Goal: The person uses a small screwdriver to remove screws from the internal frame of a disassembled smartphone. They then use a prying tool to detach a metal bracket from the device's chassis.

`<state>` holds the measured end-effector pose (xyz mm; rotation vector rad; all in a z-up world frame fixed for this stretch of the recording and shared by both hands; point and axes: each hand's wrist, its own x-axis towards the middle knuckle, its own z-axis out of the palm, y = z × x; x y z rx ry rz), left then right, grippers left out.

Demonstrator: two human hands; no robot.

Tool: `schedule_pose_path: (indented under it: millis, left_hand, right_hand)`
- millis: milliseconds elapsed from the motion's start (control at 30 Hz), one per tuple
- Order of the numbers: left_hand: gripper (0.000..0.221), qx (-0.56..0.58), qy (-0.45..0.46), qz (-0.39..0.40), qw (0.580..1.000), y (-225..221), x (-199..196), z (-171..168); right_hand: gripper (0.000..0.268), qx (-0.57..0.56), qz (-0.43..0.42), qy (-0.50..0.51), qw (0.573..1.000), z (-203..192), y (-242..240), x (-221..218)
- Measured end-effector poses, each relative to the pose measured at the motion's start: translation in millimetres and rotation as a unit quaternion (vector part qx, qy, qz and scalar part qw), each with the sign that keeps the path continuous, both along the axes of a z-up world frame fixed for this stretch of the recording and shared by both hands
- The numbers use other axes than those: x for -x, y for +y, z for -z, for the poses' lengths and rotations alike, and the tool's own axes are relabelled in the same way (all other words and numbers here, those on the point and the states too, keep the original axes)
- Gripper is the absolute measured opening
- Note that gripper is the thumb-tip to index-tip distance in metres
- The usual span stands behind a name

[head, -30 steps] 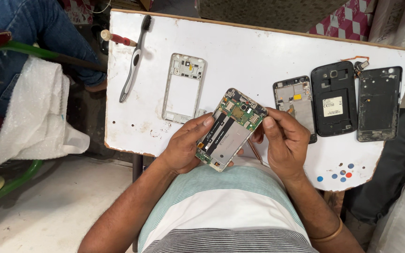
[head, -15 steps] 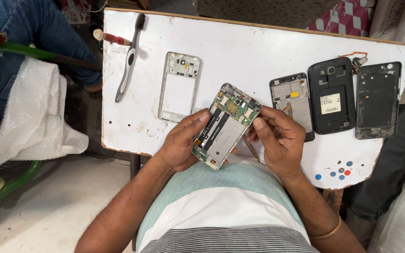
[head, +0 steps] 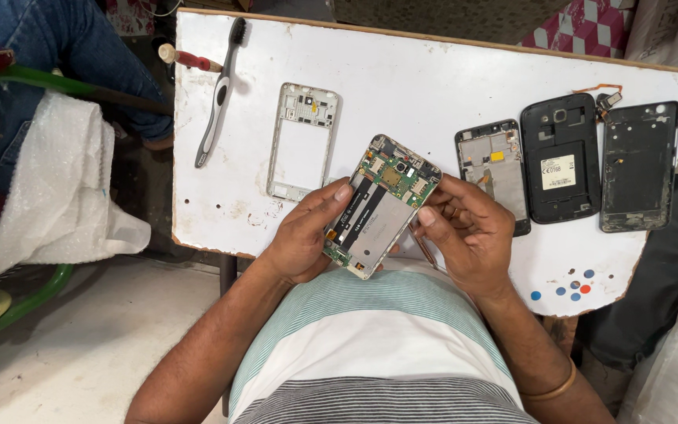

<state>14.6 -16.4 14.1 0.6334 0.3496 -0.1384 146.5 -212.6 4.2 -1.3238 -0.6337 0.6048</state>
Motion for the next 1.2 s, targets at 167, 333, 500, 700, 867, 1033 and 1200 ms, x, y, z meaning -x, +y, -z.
schedule_pose_path:
  millis: [167,333,500,700,867,1033,1200]
  left_hand:
    - [0.053,0.013,-0.006,0.001,1.0,0.2,0.3,-1.4]
    - [0.054,-0.02,0.007,0.015,1.0,-0.3,-0.8,-2.6]
    - [0.057,-0.061,0.009,0.026,0.998,-1.0,1.6,-3.4]
    - [0.063,-0.094,-0.015,0.058,0.994,-1.0,0.6,-6.3]
    - [0.071,-0.192,-0.02,0.106,0.975,-0.8,4.1,-5.7]
    - [0.074,-0.211,-0.058,0.114,0.969,-0.3,8.1,-3.3]
    - [0.077,-0.208,-0.079,0.113,0.968,-1.7,7.6,-7.1]
  right_hand:
    - [0.039,0.008,0.002,0.01,1.0,-1.5,-0.3,-0.2]
    - [0.038,0.011,-0.001,0.02,1.0,1.0,-0.1,-2.0]
    - [0.037,0.021,0.02,0.028,0.999,3.5,-0.4,-1.7]
    - [0.037,0.022,0.042,0.043,0.998,3.1,0.5,1.3]
    - [0.053,0.008,0.04,0.046,0.998,-4.6,5.8,1.6]
    - [0.053,0.047,0.066,0.005,0.997,-7.2,5.4,5.1]
    - [0.045,0.052,0.084,-0.149,0.984,-17.5,15.6,8.0]
